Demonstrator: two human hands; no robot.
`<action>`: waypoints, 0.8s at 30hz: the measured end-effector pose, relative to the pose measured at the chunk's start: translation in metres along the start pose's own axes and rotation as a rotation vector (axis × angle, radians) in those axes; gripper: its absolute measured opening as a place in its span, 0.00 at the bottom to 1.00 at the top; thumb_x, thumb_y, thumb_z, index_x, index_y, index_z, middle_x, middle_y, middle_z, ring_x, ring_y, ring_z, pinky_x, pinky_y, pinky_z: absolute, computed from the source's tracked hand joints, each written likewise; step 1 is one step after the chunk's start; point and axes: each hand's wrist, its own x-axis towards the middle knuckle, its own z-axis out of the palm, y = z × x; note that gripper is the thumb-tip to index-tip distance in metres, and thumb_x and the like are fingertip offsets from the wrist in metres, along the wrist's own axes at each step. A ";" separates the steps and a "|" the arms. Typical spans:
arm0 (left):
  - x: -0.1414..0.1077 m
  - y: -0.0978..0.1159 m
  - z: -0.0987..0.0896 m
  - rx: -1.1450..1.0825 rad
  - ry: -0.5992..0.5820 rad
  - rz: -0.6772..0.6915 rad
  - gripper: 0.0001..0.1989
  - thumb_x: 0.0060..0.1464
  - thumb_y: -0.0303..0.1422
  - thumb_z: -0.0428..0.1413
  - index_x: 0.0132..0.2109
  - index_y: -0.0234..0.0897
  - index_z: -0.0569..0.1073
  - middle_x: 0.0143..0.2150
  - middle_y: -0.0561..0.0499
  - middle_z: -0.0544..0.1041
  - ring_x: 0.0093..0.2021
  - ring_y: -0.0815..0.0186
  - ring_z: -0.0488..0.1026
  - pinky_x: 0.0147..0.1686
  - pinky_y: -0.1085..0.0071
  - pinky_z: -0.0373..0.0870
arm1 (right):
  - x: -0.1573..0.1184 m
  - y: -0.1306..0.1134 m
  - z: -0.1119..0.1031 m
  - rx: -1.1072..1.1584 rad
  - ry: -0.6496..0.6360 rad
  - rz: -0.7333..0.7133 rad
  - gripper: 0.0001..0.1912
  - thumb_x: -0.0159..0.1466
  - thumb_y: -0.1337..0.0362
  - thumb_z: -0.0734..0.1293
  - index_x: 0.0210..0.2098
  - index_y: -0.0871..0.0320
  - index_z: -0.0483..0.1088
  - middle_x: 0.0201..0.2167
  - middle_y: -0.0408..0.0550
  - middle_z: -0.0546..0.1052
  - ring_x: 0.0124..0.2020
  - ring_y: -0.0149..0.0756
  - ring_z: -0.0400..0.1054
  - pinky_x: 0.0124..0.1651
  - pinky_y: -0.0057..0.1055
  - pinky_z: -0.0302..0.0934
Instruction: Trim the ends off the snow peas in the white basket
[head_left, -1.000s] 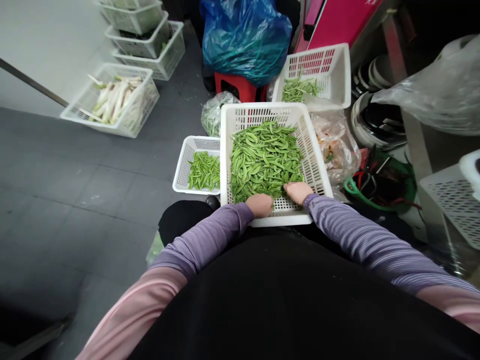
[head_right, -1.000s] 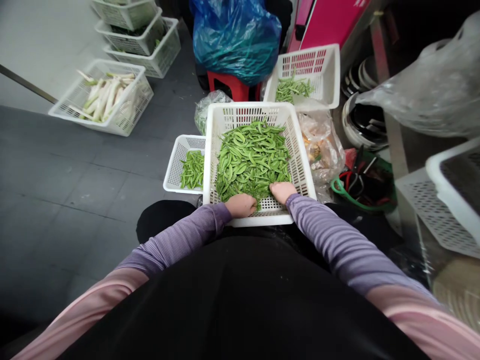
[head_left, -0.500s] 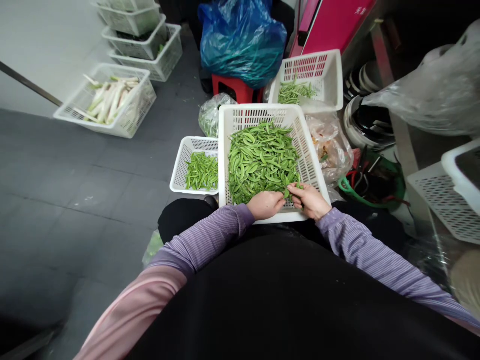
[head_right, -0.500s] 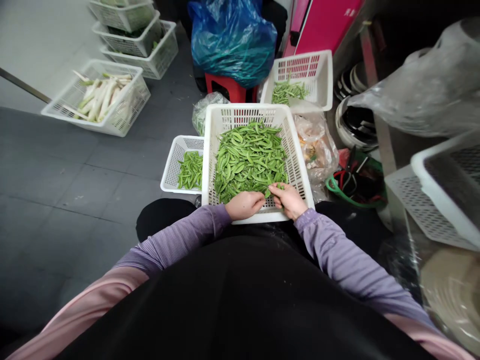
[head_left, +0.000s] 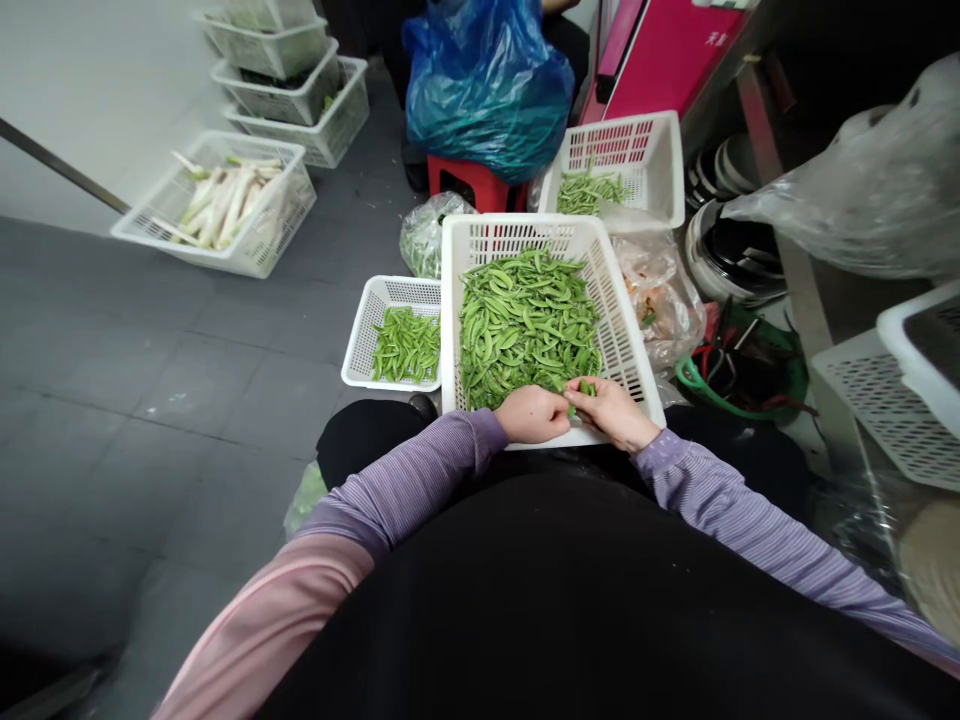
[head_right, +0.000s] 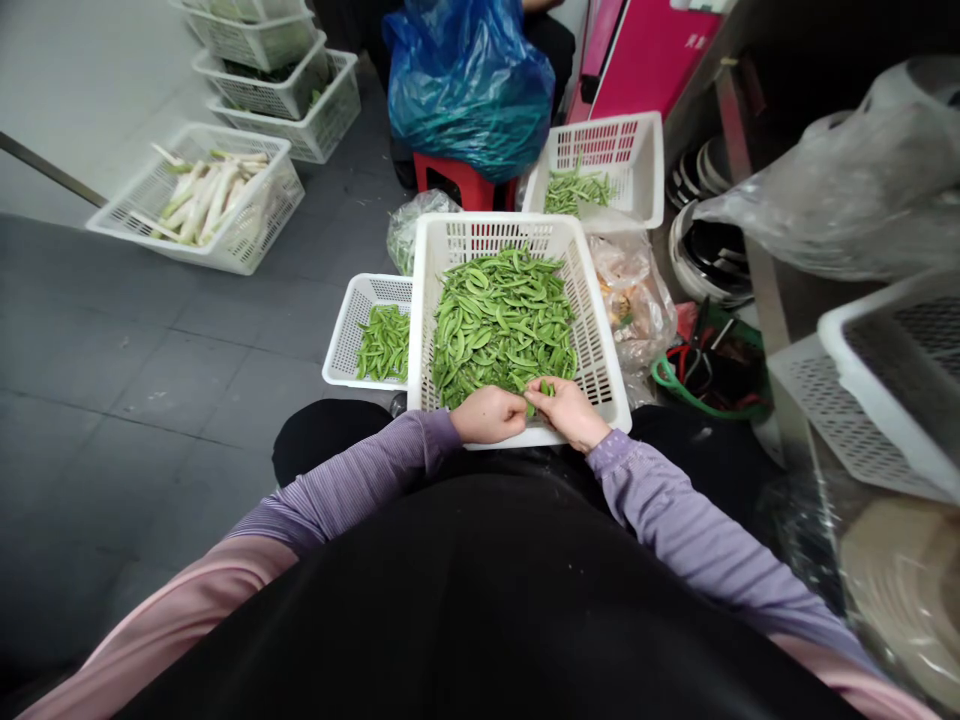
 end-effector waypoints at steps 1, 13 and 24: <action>0.001 -0.005 -0.003 0.001 0.021 -0.079 0.13 0.51 0.34 0.45 0.30 0.35 0.73 0.29 0.48 0.75 0.31 0.65 0.72 0.31 0.72 0.65 | -0.001 -0.001 -0.004 0.018 -0.062 0.024 0.19 0.43 0.56 0.71 0.28 0.59 0.63 0.11 0.32 0.55 0.11 0.21 0.44 0.14 0.23 0.39; -0.007 -0.003 -0.002 0.153 0.032 0.005 0.17 0.56 0.32 0.42 0.52 0.37 0.64 0.44 0.46 0.70 0.38 0.66 0.71 0.33 0.73 0.67 | -0.009 -0.001 -0.031 0.166 -0.286 0.177 0.26 0.44 0.62 0.72 0.42 0.63 0.67 0.18 0.39 0.64 0.14 0.19 0.45 0.15 0.21 0.35; -0.003 -0.005 -0.006 0.213 -0.100 0.149 0.16 0.58 0.33 0.39 0.40 0.33 0.69 0.38 0.45 0.72 0.34 0.66 0.71 0.31 0.73 0.66 | 0.005 -0.001 -0.046 0.115 -0.426 0.226 0.20 0.46 0.62 0.70 0.39 0.63 0.70 0.19 0.41 0.65 0.13 0.19 0.46 0.15 0.23 0.34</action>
